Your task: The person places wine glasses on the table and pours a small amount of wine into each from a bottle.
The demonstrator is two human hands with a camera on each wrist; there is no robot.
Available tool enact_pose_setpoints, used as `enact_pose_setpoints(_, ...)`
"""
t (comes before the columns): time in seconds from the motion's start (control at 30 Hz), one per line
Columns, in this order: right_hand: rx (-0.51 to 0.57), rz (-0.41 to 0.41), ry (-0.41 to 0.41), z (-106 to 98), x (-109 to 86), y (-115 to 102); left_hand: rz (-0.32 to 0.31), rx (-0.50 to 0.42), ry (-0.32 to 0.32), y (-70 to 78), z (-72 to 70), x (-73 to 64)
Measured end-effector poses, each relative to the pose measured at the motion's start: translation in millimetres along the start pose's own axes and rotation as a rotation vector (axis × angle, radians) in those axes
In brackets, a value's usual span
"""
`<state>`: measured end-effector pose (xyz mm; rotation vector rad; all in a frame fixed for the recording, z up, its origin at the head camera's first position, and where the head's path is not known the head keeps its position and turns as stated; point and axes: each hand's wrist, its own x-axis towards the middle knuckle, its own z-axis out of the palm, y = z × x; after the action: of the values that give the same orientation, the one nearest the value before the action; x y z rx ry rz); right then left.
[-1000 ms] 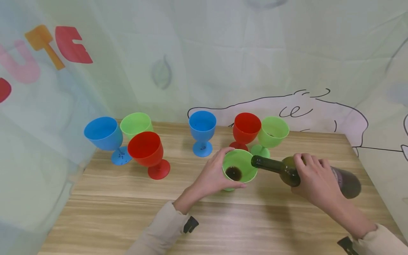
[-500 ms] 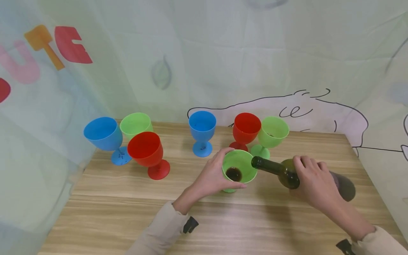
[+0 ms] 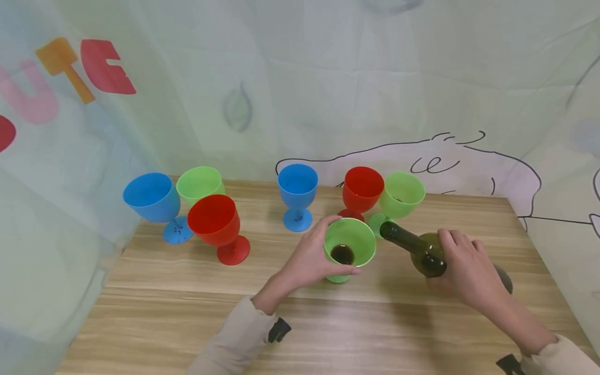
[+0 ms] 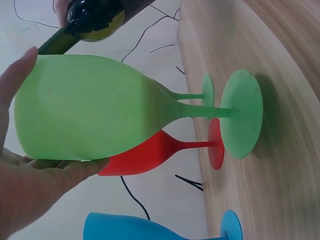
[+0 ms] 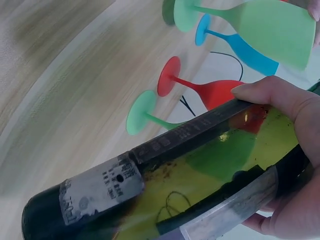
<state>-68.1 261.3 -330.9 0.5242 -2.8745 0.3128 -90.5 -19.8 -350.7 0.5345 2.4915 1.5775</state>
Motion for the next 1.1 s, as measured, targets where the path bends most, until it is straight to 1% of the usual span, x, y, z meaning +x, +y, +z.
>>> enact_pose_setpoints(0.13, 0.057, 0.037, 0.014, 0, -0.7, 5, -0.012, 0.009, 0.003, -1.7, 0.0, -0.3)
enact_pose_setpoints(0.23, 0.110, 0.058, 0.054, 1, -1.2, 10, -0.020, 0.005, 0.003, -2.8, -0.5, -0.5)
enact_pose_setpoints(0.47, 0.276, 0.109, 0.142, 3, -2.8, 25, -0.029, -0.007, 0.000, -5.0, -2.7, -1.2)
enact_pose_setpoints(0.57, 0.330, 0.174, 0.131, 3, -4.1, 32, -0.033, -0.021, 0.004, -6.6, -3.6, -1.6)
enact_pose_setpoints(0.67, 0.371, 0.258, 0.096, 2, -6.2, 37, -0.034, -0.026, 0.008, -8.4, -4.2, -1.9)
enact_pose_setpoints(0.73, 0.399, 0.298, 0.081, 2, -7.8, 39, -0.032, -0.026, 0.011, -9.2, -4.6, -2.4)
enact_pose_setpoints(0.87, 0.427, 0.344, 0.082, 1, -9.7, 42, -0.029, -0.022, 0.017, -9.6, -5.7, -3.4)
enact_pose_setpoints(1.1, 0.433, 0.378, 0.111, 3, -10.6, 46, -0.043, -0.007, 0.022, -10.3, -5.3, -3.0)
